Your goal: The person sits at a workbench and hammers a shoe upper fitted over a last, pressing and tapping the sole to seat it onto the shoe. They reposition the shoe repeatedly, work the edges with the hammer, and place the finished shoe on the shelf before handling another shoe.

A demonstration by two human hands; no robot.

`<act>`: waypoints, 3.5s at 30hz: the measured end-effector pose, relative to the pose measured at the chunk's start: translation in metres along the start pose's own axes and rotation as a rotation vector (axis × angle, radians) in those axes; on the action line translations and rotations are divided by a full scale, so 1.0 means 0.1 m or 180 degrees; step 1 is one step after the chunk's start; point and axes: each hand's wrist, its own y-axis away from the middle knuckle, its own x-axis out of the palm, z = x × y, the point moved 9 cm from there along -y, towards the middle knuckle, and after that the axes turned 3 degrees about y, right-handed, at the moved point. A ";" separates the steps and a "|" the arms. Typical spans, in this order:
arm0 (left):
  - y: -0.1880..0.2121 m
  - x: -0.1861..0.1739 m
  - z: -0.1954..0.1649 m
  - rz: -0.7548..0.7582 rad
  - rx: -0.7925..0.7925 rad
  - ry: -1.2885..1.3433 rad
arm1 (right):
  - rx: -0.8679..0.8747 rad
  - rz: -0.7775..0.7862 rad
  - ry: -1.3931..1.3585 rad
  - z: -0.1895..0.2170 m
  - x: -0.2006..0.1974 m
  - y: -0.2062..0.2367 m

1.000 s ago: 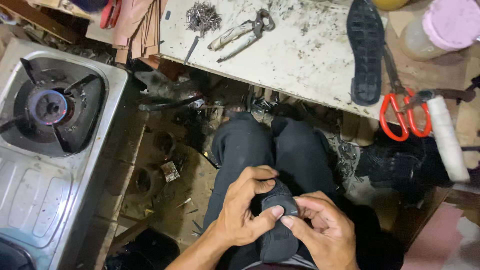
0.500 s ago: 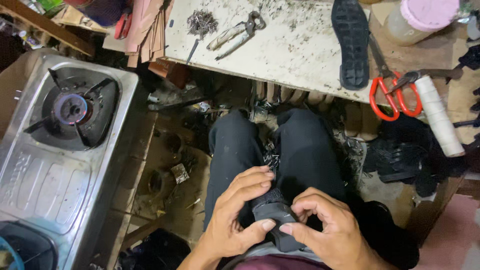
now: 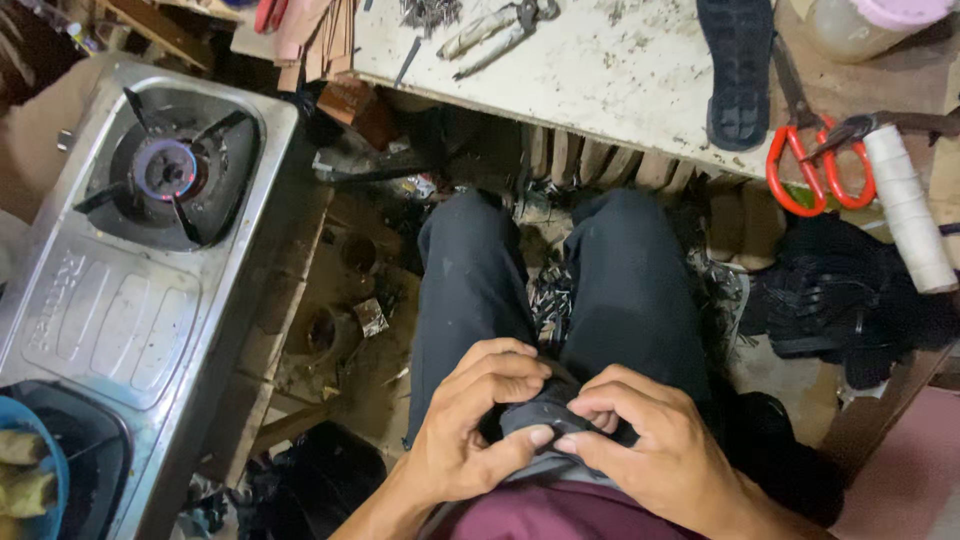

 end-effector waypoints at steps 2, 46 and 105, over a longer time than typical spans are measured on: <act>0.10 -0.01 0.08 -0.0110 -0.0081 -0.0005 | 0.0097 -0.0069 -0.0043 -0.05 0.05 0.04; 0.79 0.01 0.25 -0.0097 -0.1356 -0.0873 | -0.0169 0.0019 0.1250 -0.14 0.33 0.39; 0.18 0.66 -0.02 0.1585 -0.0122 -0.0636 | 0.0829 -0.0490 -0.2445 -1.14 0.16 0.91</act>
